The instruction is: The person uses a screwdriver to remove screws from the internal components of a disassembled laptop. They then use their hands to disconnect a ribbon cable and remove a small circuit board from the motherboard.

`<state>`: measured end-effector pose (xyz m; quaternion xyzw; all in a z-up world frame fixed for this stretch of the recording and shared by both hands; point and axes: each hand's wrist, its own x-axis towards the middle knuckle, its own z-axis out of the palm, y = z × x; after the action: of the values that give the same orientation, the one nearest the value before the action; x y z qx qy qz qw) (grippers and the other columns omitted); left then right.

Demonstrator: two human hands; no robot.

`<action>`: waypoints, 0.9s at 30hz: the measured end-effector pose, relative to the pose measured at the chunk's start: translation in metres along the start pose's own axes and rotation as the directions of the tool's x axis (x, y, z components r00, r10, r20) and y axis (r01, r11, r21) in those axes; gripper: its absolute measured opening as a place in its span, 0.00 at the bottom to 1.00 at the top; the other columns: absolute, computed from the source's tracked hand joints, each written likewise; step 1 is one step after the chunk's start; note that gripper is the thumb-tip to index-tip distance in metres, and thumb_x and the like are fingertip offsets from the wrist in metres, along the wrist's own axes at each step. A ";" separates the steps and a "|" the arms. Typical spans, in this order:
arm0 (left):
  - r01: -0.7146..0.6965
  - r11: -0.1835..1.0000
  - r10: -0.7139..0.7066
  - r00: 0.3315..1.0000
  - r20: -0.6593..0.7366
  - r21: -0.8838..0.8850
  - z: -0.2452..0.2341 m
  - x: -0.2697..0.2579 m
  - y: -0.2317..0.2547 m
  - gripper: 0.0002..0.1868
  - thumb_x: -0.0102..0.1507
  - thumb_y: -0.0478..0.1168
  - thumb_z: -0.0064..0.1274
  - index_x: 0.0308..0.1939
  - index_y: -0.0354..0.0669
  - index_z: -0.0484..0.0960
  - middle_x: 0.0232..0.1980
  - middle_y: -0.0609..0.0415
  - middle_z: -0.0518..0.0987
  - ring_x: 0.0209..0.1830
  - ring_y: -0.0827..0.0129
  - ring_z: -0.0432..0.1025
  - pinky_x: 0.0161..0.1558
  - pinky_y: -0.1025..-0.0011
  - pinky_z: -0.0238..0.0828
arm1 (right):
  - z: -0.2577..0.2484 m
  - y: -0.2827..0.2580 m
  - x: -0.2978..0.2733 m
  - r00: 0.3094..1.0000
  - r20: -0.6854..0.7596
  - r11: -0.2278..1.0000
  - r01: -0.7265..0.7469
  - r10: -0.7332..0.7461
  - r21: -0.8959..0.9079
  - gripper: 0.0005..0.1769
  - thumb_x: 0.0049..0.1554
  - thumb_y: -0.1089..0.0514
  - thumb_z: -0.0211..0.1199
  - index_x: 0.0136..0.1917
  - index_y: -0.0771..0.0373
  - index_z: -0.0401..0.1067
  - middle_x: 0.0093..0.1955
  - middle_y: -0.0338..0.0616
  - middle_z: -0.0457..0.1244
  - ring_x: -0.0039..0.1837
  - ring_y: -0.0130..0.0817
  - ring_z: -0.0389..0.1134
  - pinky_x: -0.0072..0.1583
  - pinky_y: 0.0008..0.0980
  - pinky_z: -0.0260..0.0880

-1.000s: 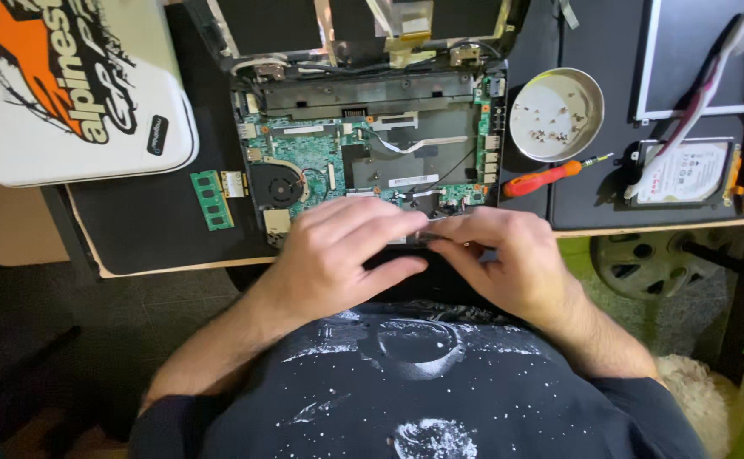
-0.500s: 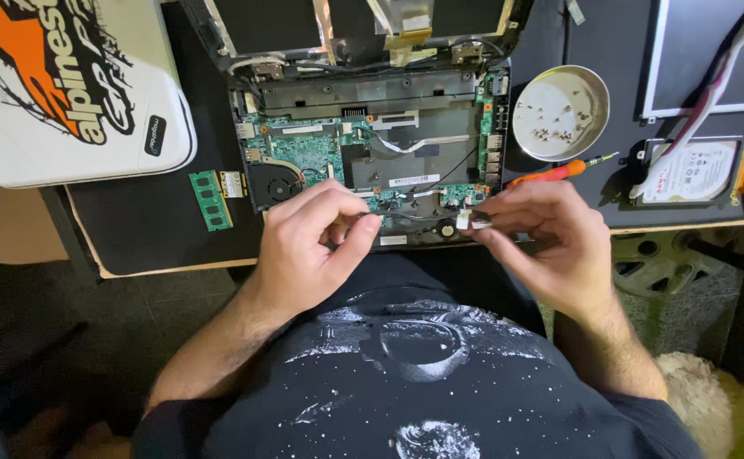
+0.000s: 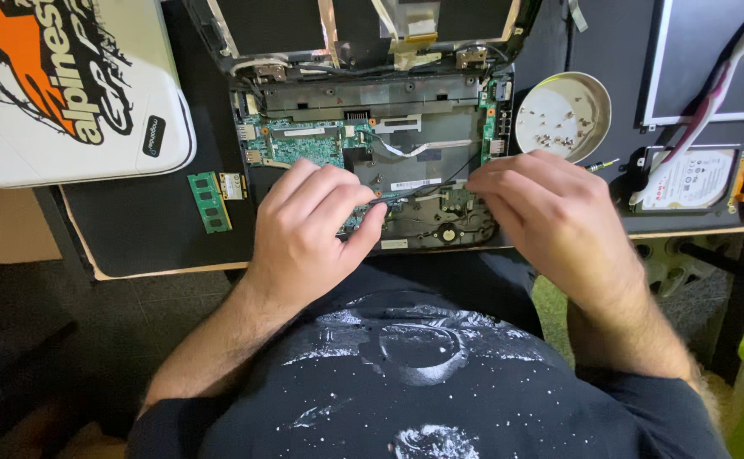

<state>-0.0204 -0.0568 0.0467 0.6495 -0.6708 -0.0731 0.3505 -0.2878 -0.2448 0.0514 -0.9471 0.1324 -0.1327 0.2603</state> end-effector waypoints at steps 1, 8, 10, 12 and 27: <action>0.000 1.000 0.000 1.000 -0.003 0.001 -0.001 0.000 -0.001 0.10 0.77 0.33 0.74 0.45 0.36 0.87 0.45 0.48 0.86 0.43 0.52 0.74 0.49 0.57 0.74 | 0.000 0.001 0.006 1.000 0.000 1.000 0.002 -0.002 -0.001 0.04 0.74 0.73 0.78 0.62 0.72 0.87 0.60 0.53 0.81 0.60 0.44 0.82 0.68 0.47 0.89; 0.004 0.956 -0.004 1.000 0.001 0.295 0.014 0.000 -0.001 0.12 0.75 0.41 0.80 0.54 0.44 0.90 0.54 0.51 0.85 0.51 0.57 0.74 0.55 0.59 0.74 | 0.000 0.003 0.031 0.979 0.201 0.979 0.059 -0.019 -0.195 0.06 0.72 0.67 0.80 0.61 0.61 0.88 0.46 0.37 0.77 0.48 0.40 0.72 0.54 0.45 0.80; -0.024 0.932 0.030 0.999 -0.011 0.361 0.026 -0.001 0.000 0.15 0.75 0.45 0.84 0.56 0.47 0.92 0.56 0.53 0.87 0.54 0.61 0.74 0.56 0.61 0.73 | 0.000 0.004 0.033 0.974 0.228 0.973 0.070 -0.019 -0.218 0.05 0.72 0.66 0.80 0.60 0.59 0.89 0.46 0.36 0.77 0.46 0.37 0.71 0.53 0.43 0.80; -0.138 0.962 0.121 0.989 0.085 0.234 0.032 0.005 0.006 0.10 0.78 0.42 0.79 0.55 0.46 0.92 0.56 0.53 0.89 0.53 0.62 0.75 0.52 0.59 0.71 | 0.002 0.007 0.033 0.968 0.250 0.962 0.075 -0.008 -0.262 0.05 0.73 0.58 0.79 0.62 0.57 0.90 0.53 0.37 0.76 0.51 0.37 0.69 0.54 0.42 0.78; -0.048 0.999 0.046 0.984 0.173 0.008 0.067 0.014 0.018 0.15 0.78 0.37 0.75 0.56 0.42 0.80 0.48 0.49 0.86 0.54 0.55 0.73 0.50 0.54 0.73 | -0.004 0.005 0.029 0.980 0.196 0.993 0.046 -0.024 -0.110 0.04 0.79 0.65 0.73 0.62 0.62 0.78 0.43 0.39 0.70 0.47 0.43 0.66 0.49 0.47 0.75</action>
<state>-0.0720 -0.0906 0.0122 0.6268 -0.7142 -0.1168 0.2888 -0.2629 -0.2601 0.0579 -0.9711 0.0970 -0.0364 0.2151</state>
